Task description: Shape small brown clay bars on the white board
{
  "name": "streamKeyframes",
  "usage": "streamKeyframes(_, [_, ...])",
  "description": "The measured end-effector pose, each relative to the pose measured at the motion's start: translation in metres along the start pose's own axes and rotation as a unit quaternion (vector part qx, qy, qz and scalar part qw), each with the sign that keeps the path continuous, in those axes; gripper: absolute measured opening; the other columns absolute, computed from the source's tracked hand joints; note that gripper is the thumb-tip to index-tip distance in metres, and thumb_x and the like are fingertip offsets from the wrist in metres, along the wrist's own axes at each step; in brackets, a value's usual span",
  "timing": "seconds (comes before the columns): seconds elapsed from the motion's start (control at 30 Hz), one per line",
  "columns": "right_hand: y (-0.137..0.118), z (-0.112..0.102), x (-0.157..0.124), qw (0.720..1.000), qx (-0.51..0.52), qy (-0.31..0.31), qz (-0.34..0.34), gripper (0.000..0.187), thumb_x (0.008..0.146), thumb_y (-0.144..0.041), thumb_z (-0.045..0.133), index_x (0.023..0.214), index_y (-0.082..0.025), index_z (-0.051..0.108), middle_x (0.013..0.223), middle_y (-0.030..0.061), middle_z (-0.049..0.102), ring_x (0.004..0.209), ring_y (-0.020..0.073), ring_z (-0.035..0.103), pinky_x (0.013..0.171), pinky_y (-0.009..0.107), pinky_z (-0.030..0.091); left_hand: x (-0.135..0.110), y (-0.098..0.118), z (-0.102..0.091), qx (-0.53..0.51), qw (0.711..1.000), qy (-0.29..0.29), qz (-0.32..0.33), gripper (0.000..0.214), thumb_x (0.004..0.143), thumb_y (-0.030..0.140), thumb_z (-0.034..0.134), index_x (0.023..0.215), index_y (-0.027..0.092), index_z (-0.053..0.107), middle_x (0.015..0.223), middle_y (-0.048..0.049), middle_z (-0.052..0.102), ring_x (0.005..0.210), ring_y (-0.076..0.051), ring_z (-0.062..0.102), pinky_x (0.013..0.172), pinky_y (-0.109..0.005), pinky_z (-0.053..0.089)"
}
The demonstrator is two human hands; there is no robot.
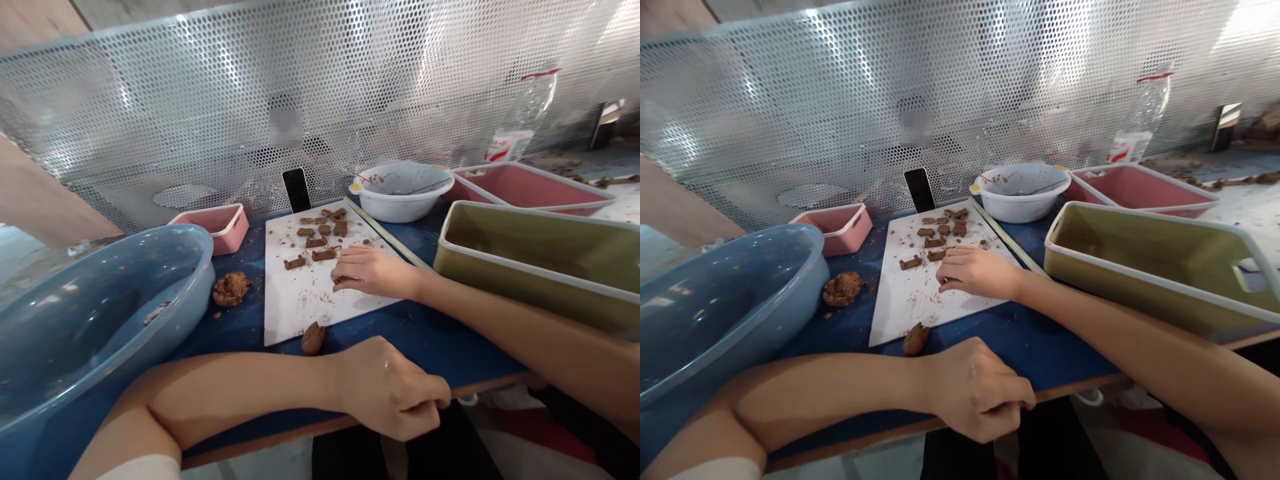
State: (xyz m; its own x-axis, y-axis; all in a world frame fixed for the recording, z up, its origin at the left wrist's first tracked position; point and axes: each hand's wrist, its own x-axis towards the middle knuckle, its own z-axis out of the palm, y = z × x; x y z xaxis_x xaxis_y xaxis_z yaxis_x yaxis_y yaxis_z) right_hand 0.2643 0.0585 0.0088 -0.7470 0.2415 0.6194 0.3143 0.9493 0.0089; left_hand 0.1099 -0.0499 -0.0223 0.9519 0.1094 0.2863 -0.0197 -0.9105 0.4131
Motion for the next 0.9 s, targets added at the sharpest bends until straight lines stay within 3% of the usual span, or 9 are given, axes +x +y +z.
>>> streamKeyframes(0.33, [0.0030,0.0033,-0.0044,1.000,-0.011,-0.012,0.014,0.022,0.115,-0.018,0.050,0.110,-0.015,0.072,0.098,0.0080,0.076,0.094,0.0207,0.068,0.086,0.034,0.055,-0.0008,0.0001,0.0002,0.005,1.000,-0.002,0.002,0.014,0.096,0.022,0.058,0.101,0.020,0.071,0.078,0.0043,0.079,0.066,-0.012,0.073,0.056,-0.024,0.049])
streamKeyframes(0.7, [0.0032,0.0063,-0.0042,0.999,0.009,0.015,0.033,0.020,0.112,-0.032,0.063,0.100,-0.019,0.072,0.091,0.0042,0.075,0.086,0.0193,0.067,0.083,0.034,0.053,0.0005,0.0007,-0.0007,0.002,1.000,-0.012,-0.003,0.013,0.097,0.022,0.057,0.101,0.020,0.069,0.080,0.0032,0.080,0.068,-0.012,0.074,0.056,-0.023,0.049])
streamKeyframes(0.9, [-0.0002,0.0013,-0.0014,0.999,-0.003,0.005,0.050,0.031,0.116,-0.037,0.053,0.101,-0.018,0.073,0.092,0.0064,0.075,0.086,0.0199,0.067,0.082,0.034,0.052,-0.0002,0.0006,-0.0001,0.003,1.000,-0.009,-0.004,0.013,0.096,0.023,0.058,0.101,0.021,0.070,0.079,0.0035,0.080,0.068,-0.012,0.074,0.056,-0.023,0.048])
